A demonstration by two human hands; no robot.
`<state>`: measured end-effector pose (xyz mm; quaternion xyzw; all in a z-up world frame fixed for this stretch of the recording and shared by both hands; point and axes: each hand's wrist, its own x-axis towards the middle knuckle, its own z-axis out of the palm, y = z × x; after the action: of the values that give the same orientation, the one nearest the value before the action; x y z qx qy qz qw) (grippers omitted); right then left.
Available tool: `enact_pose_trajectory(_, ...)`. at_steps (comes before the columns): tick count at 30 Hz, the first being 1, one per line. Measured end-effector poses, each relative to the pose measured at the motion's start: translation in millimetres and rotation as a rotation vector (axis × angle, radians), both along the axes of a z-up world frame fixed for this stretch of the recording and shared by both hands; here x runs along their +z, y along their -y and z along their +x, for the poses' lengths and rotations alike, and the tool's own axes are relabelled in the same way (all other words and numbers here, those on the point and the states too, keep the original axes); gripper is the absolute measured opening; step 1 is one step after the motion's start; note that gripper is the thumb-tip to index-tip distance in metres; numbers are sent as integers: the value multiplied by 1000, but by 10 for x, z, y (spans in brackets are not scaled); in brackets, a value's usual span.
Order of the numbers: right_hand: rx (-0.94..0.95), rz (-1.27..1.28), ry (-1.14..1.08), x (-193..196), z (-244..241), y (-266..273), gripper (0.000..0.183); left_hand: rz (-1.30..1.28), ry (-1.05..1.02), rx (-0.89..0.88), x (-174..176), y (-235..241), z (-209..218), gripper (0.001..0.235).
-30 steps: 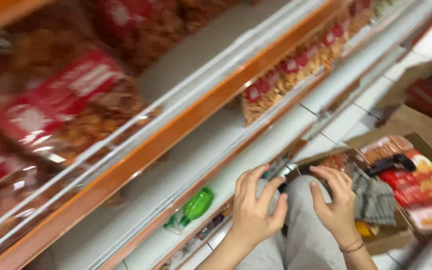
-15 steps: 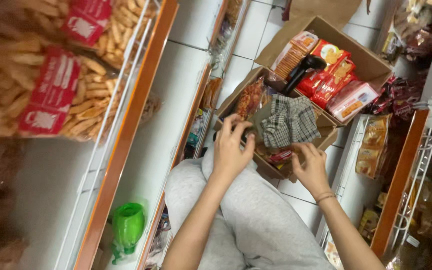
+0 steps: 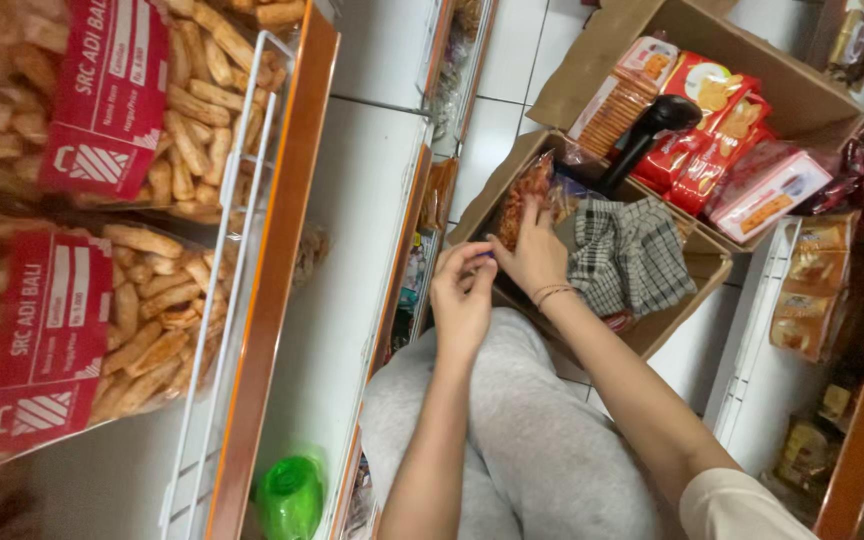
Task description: The person sits on the floor and restocks packaged snacks onto store shelves. They pick up bags of crackers and chips from a cardboard box, wipe them with a cloth, and place them on the shelf.
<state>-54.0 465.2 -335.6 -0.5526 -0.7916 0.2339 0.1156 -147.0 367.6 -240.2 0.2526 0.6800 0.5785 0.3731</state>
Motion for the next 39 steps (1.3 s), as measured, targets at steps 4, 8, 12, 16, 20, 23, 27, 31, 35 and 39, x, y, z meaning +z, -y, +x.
enact_pose_trajectory(4,-77,-235,167,-159,-203,-190,127,2,14,-4,-82,-67,-46,20)
enact_pose_trajectory(8,-121,-238,156,-258,-206,-282,134,5,44,-9,-38,-81,-65,20)
enact_pose_trajectory(12,-182,-267,89,-119,-89,-279,132,-15,14,3,26,-57,-111,20)
enact_pose_trajectory(16,-199,-195,-108,278,280,-137,126,-12,25,24,5,39,-125,19)
enact_pose_trajectory(20,-75,-138,-592,973,770,55,112,15,55,36,60,125,-115,19)
enact_pose_trajectory(23,-230,-432,-920,1616,1111,325,108,-65,-52,-46,341,218,-66,23)
enact_pose_trajectory(27,-226,-466,-998,2311,1538,683,96,39,-48,-265,953,505,138,48)
enact_pose_trajectory(31,-212,-473,-1025,2773,1827,1126,87,204,327,-431,1564,949,434,61)
enact_pose_trajectory(35,-203,-452,-1038,3036,1918,1541,85,204,337,-329,2071,1451,666,54)
enact_pose_trajectory(39,-54,-240,-1123,3202,1784,1911,89,331,110,-149,2557,1970,872,49)
